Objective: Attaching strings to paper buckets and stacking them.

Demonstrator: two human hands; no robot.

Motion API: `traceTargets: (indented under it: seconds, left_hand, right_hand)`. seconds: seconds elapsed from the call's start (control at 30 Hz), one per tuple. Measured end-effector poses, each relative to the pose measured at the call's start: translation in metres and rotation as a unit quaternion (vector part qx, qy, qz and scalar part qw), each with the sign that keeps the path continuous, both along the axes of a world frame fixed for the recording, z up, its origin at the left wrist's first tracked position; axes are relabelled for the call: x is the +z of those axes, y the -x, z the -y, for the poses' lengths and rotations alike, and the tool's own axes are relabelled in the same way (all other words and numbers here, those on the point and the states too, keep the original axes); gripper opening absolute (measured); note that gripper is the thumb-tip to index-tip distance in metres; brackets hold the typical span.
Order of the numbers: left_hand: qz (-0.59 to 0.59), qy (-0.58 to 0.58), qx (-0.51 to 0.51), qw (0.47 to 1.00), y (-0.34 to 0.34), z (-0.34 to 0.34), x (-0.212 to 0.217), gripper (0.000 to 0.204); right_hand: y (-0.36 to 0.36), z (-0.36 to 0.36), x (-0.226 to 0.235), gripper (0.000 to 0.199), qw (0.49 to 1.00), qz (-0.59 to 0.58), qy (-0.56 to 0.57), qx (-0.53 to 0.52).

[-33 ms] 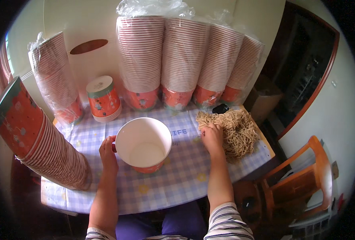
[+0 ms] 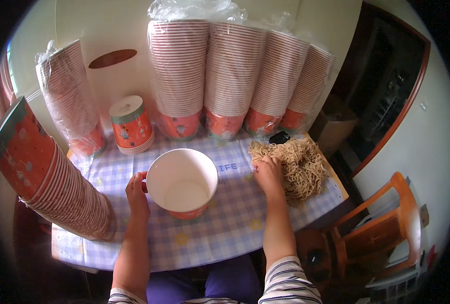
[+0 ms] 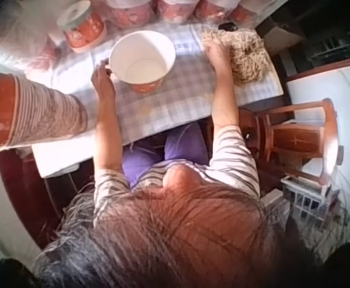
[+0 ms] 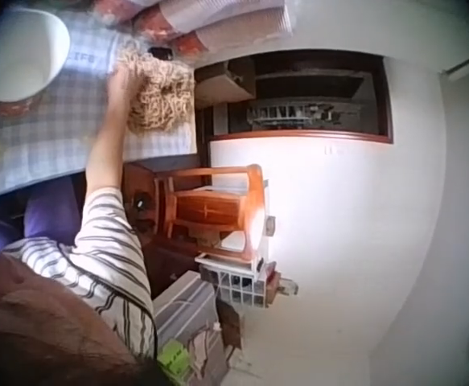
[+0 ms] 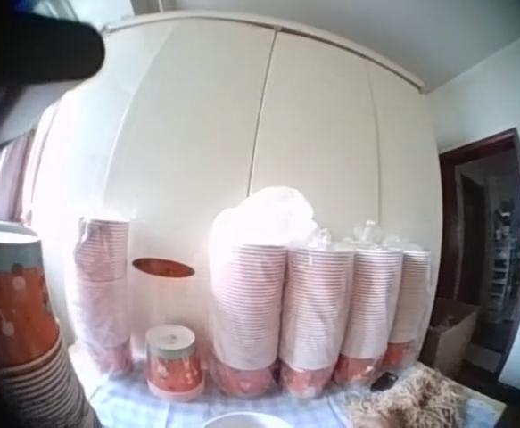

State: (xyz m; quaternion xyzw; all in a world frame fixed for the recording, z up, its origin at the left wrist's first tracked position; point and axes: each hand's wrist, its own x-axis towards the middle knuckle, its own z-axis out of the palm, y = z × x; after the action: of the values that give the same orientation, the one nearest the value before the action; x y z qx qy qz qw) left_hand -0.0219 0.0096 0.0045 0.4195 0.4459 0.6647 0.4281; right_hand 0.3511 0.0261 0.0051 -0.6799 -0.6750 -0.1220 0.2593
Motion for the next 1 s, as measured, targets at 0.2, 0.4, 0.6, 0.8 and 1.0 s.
traceTargets:
  seconds: [0.2,0.4,0.6,0.8,1.0]
  left_hand:
    - [0.019,-0.002,-0.005,1.000,-0.001,0.000,0.001,0.031]
    - [0.010,-0.012,0.016,1.000,0.004,-0.002,-0.003,0.030]
    - [0.001,-0.008,0.012,1.000,-0.002,-0.003,-0.007,0.029]
    - [-0.009,-0.013,0.013,1.000,-0.004,-0.008,-0.010,0.029]
    - [-0.011,-0.019,0.021,1.000,-0.002,-0.008,-0.015,0.029]
  right_hand:
    - [-0.001,-0.013,-0.011,0.005,0.996,0.079,0.037,0.012]
    - [0.010,-0.012,-0.003,0.002,0.985,-0.088,-0.117,0.092]
    - [-0.002,-0.021,0.085,0.012,0.878,-0.442,-0.107,0.151]
    - [-0.004,-0.027,0.210,0.014,0.799,-0.530,-0.159,0.234]
    - [0.042,-0.017,0.299,0.015,0.799,-0.486,-0.227,0.273]
